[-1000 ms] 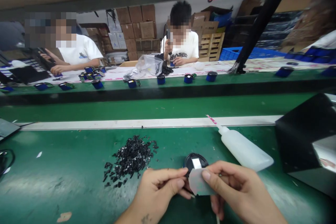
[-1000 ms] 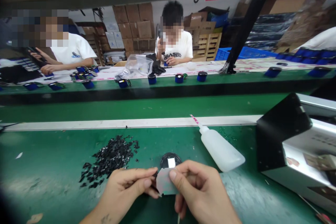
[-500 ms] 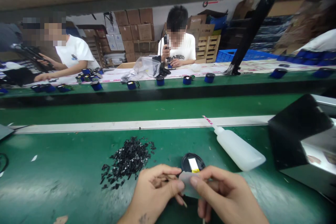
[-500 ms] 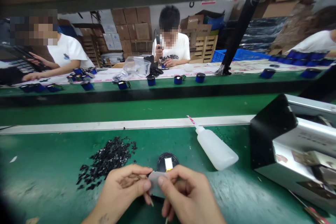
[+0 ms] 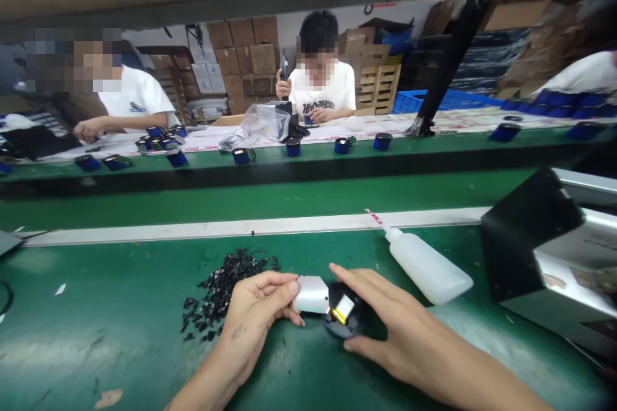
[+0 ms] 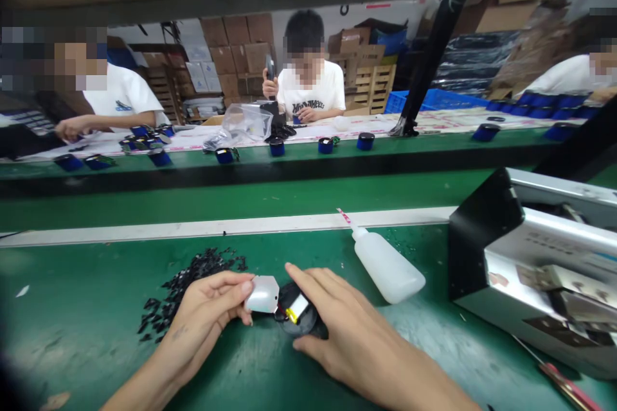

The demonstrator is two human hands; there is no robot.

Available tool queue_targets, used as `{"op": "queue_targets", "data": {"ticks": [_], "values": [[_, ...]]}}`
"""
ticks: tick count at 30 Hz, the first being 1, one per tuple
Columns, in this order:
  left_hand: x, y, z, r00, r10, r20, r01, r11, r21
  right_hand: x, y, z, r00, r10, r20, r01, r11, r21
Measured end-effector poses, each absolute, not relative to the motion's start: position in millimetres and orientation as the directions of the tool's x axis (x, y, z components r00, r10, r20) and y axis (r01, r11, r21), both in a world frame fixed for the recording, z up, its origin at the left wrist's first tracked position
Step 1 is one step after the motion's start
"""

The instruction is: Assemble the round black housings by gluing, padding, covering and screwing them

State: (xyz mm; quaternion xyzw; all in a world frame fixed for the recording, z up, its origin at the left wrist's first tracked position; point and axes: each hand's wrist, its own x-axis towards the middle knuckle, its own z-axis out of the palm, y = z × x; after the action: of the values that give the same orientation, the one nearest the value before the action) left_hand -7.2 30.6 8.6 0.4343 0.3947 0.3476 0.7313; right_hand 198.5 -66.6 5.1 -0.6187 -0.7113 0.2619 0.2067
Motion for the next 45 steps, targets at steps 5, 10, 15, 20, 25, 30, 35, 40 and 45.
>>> {"op": "queue_targets", "data": {"ticks": [5,10,15,20,25,30,35,40,45], "values": [[-6,26,7,0.459,0.832,-0.312,-0.171,0.427,0.888,189,-70,2,-0.007,1.0,0.016,0.806,0.016,-0.591],[-5,22,10,0.458,0.814,-0.358,-0.173,0.476,0.862,191,-72,0,-0.001,1.0,0.017,0.783,0.012,-0.622],[1,21,8,0.463,0.79,-0.402,-0.212,0.539,0.815,189,-71,3,-0.02,0.931,0.366,0.726,0.265,-0.634],[8,19,5,0.511,0.722,-0.466,-0.278,0.652,0.706,185,-62,1,0.016,0.916,0.402,0.624,0.305,-0.719],[13,13,10,0.549,0.706,-0.446,-0.256,0.651,0.714,186,-56,-1,0.065,0.936,0.345,0.582,0.245,-0.775],[17,11,14,0.559,0.714,-0.422,-0.203,0.611,0.766,192,-50,6,0.036,0.957,0.286,0.551,0.22,-0.805],[23,12,18,0.533,0.753,-0.386,-0.103,0.511,0.853,201,-50,9,-0.013,0.957,0.29,0.588,0.241,-0.772],[31,10,22,0.457,0.819,-0.348,0.026,0.379,0.925,206,-53,6,-0.005,0.961,0.275,0.64,0.215,-0.738],[35,9,23,0.408,0.857,-0.313,0.11,0.295,0.949,212,-58,7,0.075,0.968,0.241,0.593,0.151,-0.791]]}}
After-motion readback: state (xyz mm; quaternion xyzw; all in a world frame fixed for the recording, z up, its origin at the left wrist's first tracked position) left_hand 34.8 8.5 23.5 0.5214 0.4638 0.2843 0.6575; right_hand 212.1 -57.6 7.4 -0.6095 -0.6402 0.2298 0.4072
